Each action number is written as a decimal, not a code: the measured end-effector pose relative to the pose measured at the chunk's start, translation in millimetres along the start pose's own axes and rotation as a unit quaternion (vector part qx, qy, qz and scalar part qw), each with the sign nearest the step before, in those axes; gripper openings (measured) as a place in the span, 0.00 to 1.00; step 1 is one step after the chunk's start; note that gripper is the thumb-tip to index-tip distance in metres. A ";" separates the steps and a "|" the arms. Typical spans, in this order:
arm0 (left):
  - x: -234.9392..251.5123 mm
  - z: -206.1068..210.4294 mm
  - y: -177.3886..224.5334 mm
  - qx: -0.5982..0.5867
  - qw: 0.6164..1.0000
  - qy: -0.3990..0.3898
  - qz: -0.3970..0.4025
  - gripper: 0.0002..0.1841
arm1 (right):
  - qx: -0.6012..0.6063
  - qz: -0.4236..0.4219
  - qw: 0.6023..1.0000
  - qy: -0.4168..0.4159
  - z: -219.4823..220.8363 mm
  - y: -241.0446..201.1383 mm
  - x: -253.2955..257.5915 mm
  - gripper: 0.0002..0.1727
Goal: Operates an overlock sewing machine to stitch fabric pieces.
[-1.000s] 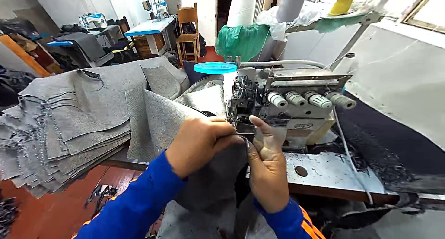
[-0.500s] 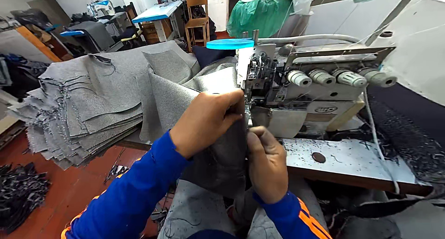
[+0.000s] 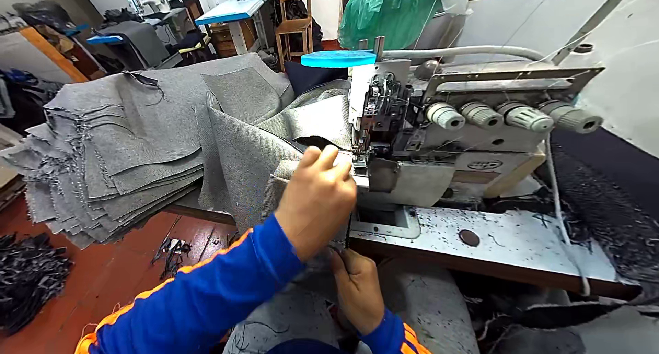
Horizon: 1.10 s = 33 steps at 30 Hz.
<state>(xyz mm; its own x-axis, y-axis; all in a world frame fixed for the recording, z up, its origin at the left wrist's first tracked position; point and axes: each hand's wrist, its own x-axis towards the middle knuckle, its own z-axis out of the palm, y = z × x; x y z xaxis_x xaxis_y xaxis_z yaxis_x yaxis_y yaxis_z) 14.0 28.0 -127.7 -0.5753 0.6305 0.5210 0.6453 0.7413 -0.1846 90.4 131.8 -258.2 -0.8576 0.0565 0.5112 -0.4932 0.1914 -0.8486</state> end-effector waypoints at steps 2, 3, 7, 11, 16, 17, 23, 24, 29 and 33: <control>-10.8 3.5 22.3 0.055 0.998 -0.009 -0.040 0.12 | -0.004 -0.006 1.000 -0.001 -3.4 -1.1 -2.4 0.25; -16.0 9.3 28.5 0.062 0.996 0.005 -0.059 0.14 | -0.006 -0.010 1.000 -0.001 -5.5 -1.1 -3.5 0.25; -32.7 30.0 38.2 -0.010 0.996 0.053 -0.076 0.17 | -0.012 -0.005 1.000 -0.005 -9.9 0.6 -10.2 0.23; -32.2 38.2 30.9 -0.042 0.995 0.080 -0.041 0.16 | 0.000 -0.012 1.000 0.005 -12.6 5.3 -6.8 0.24; -16.8 36.2 8.8 -0.103 0.993 0.062 -0.014 0.14 | 0.079 0.015 0.997 -0.012 -18.4 -5.1 13.0 0.24; -12.3 35.7 4.0 -0.114 0.992 0.059 -0.009 0.13 | 0.095 0.032 0.995 -0.010 -19.1 -8.5 17.3 0.24; 15.7 -4.8 -16.7 -0.205 0.976 -0.059 -0.051 0.10 | 0.236 0.110 0.965 -0.038 -36.3 -17.5 47.0 0.21; 15.3 -17.9 -15.1 -0.199 0.978 -0.052 -0.047 0.11 | 0.244 0.114 0.962 -0.046 -39.6 -17.6 50.4 0.21; -34.9 -29.5 19.6 -0.198 0.979 0.040 0.001 0.19 | 0.177 0.079 0.979 -0.065 -44.2 -12.1 54.0 0.21; -67.2 3.6 24.2 -0.130 0.990 0.036 0.051 0.40 | 0.092 0.017 0.995 -0.015 -32.4 -12.3 52.7 0.20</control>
<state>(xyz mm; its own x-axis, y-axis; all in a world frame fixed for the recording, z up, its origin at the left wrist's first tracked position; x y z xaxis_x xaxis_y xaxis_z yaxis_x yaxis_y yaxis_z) 66.5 4.4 -170.2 -0.4690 0.6740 0.5708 0.8113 0.5842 -0.0232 56.0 164.1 -216.4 -0.8765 0.0308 0.4805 -0.4805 0.0063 -0.8770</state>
